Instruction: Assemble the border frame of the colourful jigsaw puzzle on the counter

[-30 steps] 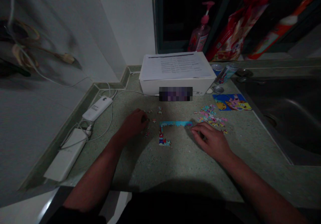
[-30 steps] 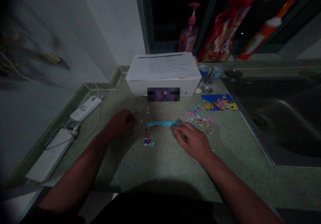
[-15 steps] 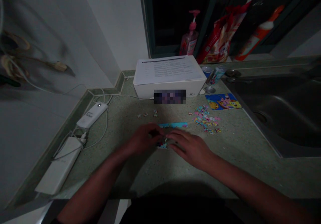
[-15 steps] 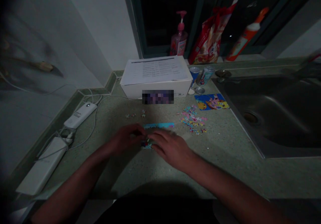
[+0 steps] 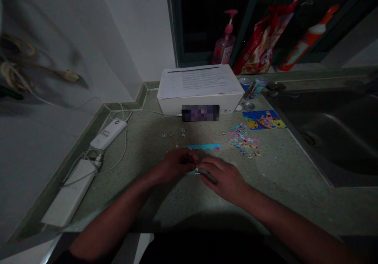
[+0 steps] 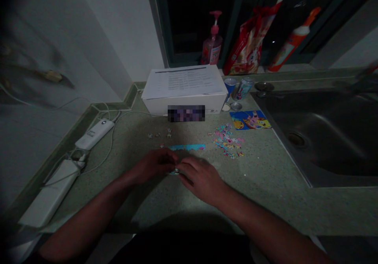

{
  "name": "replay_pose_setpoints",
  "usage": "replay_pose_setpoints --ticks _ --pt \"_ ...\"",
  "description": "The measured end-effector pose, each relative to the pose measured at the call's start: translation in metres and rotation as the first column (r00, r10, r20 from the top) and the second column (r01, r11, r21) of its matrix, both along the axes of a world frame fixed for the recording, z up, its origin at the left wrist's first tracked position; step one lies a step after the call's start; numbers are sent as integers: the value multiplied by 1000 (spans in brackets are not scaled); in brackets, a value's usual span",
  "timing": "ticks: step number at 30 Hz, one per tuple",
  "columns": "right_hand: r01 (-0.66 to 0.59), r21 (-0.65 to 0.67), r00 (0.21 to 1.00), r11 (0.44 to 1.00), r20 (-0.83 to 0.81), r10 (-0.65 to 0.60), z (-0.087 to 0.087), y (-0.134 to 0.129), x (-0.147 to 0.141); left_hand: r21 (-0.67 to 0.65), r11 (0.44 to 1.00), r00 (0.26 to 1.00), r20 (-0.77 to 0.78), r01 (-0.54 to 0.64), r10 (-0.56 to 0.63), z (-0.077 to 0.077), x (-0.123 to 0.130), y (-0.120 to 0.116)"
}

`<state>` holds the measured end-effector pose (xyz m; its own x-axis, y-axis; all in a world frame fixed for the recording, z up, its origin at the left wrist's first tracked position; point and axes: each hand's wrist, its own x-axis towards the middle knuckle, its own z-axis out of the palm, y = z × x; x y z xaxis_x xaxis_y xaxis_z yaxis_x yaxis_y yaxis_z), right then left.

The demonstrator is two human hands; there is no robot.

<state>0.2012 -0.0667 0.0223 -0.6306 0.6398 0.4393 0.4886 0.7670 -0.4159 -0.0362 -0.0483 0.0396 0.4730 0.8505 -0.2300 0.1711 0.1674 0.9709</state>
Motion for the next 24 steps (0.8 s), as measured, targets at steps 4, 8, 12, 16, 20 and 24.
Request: replay_pose_setpoints --ticks 4,8,12,16,20,24 --pt "-9 -67 1000 998 0 9 -1 0 0 -9 1000 1000 -20 -2 2 -2 1 0" --pt "24 -169 999 985 -33 -30 -3 1 1 100 995 968 -243 -32 56 1 -4 1" --pt "22 -226 998 974 -53 -35 -8 3 1 361 922 817 -569 141 98 5 -19 4" --pt "13 -216 997 976 -67 -29 -12 3 -1 394 838 768 -639 378 -46 10 -27 5" --pt "27 -212 998 977 -56 -39 -15 4 -2 356 818 751 -647 451 -132 11 -23 4" --pt "38 -213 998 976 -32 -46 -17 4 -2 359 792 740 -651 494 -167 7 -18 4"
